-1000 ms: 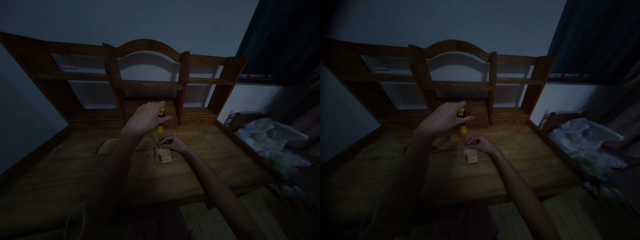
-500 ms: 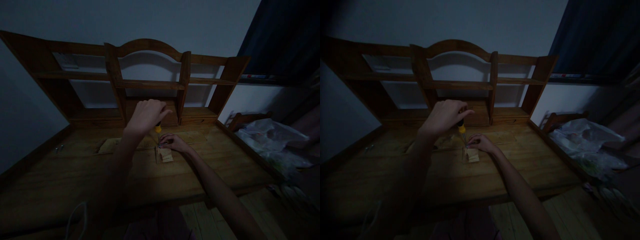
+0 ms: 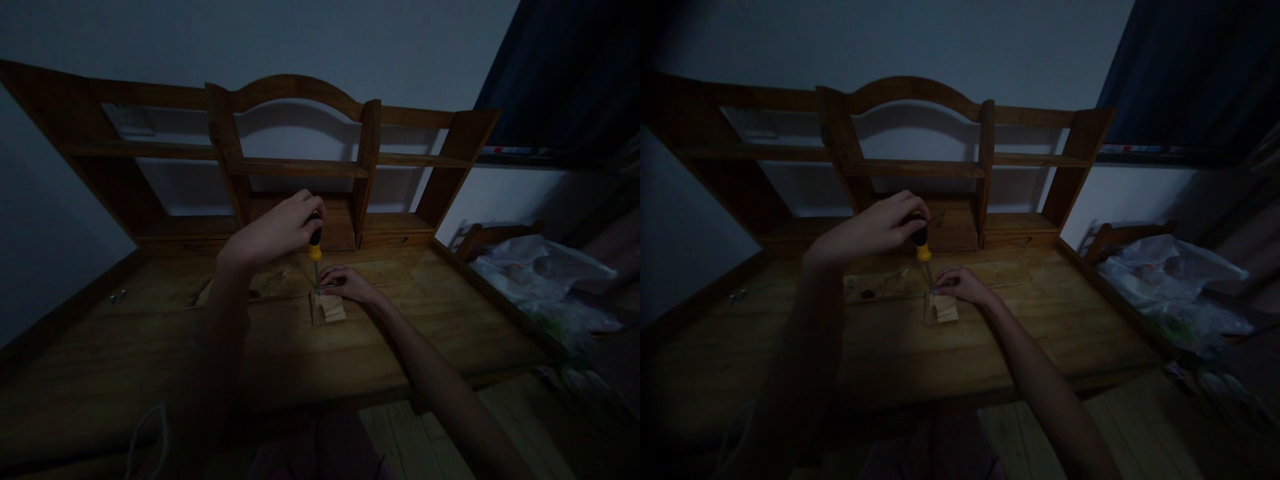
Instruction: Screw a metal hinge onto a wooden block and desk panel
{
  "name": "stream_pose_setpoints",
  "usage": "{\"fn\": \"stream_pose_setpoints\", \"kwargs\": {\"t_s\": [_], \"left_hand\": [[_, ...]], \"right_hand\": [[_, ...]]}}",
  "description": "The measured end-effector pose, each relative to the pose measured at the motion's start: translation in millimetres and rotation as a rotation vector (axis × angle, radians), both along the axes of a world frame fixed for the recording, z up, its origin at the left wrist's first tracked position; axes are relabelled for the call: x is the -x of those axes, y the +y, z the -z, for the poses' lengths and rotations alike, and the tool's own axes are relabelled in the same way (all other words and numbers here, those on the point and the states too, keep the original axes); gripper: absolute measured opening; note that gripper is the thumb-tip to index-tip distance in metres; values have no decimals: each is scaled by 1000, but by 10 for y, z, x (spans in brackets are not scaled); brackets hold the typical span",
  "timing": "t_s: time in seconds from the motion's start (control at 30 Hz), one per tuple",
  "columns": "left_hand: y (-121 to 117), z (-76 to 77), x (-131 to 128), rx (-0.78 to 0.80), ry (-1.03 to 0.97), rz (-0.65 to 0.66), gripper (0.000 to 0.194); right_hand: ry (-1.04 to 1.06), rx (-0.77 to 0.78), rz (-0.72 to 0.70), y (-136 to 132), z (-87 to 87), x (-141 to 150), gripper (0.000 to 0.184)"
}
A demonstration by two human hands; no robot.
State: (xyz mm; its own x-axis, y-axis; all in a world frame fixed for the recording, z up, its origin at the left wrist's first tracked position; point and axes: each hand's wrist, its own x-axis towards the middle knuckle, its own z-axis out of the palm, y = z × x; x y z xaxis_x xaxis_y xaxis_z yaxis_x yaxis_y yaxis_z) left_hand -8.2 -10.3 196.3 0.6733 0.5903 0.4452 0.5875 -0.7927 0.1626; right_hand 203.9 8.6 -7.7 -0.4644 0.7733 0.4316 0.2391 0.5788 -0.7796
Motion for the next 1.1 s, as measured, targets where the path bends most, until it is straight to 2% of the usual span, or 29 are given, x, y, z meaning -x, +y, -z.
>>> {"fn": "stream_pose_setpoints", "kwargs": {"t_s": [0.2,0.4,0.53,0.7,0.77,0.87,1.0,1.1], "left_hand": [[136,26,-49,-42,-152,-21,20],[196,136,-147,-98,-209,-84,25],[242,173,-160,-20,-185,-82,27],[300,137,-42,124,-137,41,35],[312,123,9,148,-122,52,39],[303,130,13,101,-123,-11,41],[243,166,-101,-22,-124,-191,40],[208,170,-163,-23,-108,-204,32]], "right_hand": [[-18,-15,16,18,32,-12,21],[13,-41,-12,27,43,-9,18],[30,-32,-9,20,43,-3,18],[-4,-12,0,29,51,-14,17],[-1,-16,-9,31,51,-17,18],[11,-12,-10,25,41,-13,18],[-9,-1,16,17,31,-4,19],[-1,-15,13,21,41,-4,19]]}}
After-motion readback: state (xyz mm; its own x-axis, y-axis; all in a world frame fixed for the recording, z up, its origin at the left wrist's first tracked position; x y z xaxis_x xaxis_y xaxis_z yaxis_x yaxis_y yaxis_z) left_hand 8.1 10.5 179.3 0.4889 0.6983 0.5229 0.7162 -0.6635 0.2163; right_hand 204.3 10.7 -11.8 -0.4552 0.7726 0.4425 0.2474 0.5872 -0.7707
